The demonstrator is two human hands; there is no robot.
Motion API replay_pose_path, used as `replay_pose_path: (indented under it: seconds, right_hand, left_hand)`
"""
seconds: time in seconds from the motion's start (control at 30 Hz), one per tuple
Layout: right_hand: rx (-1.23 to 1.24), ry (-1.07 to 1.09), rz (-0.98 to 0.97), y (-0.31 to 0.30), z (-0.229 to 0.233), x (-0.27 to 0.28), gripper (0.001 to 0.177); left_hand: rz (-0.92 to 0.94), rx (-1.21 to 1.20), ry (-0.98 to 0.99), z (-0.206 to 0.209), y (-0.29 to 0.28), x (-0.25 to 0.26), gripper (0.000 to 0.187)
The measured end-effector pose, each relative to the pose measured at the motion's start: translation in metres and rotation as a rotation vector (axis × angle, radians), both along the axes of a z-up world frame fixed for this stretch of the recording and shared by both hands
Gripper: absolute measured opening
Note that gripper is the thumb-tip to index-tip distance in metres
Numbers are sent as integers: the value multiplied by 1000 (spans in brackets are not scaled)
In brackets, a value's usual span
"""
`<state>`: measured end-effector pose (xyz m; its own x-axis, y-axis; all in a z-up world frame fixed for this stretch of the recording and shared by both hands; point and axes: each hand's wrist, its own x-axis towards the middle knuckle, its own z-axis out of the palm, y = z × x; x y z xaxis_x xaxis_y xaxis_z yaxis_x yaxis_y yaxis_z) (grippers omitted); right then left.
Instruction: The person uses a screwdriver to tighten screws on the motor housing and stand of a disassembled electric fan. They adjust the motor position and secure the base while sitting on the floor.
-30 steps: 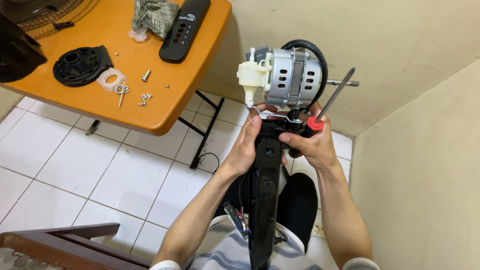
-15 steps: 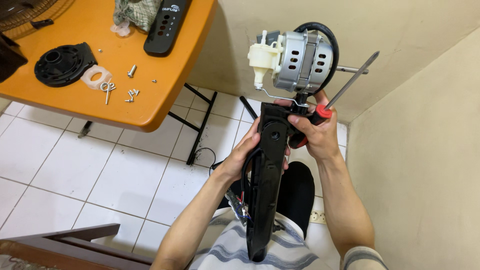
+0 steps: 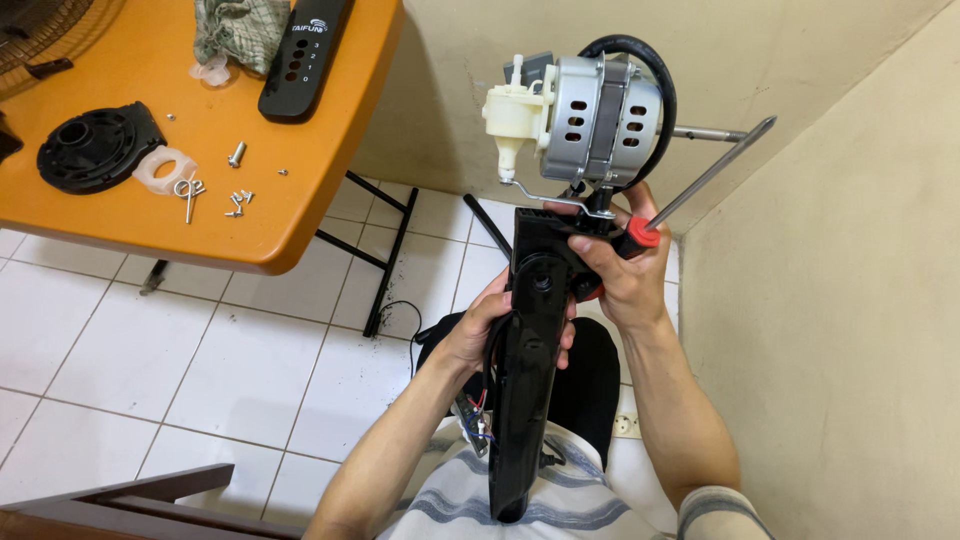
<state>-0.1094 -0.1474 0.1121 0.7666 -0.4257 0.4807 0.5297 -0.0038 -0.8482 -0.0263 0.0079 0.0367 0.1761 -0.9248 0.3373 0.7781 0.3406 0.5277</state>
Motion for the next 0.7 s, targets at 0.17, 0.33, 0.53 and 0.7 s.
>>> replay_pose_path:
  seconds: [0.17,0.33,0.53,0.7]
  right_hand:
    - [-24,11,-18,-2,-8,-4,70]
    - [-40,31,-9,-8,-15,-6,70]
    - [-144,92,-16,-18,-17,-10,70]
    - [-264,146,2,-24,-16,-10,70]
  left_hand:
    - [-15,2,50,-10,-4,-5,68]
    - [-20,11,25,-18,-6,-4,61]
    - [-125,43,91,-34,-10,-6,71]
    - [-194,60,159,-48,-14,-4,83]
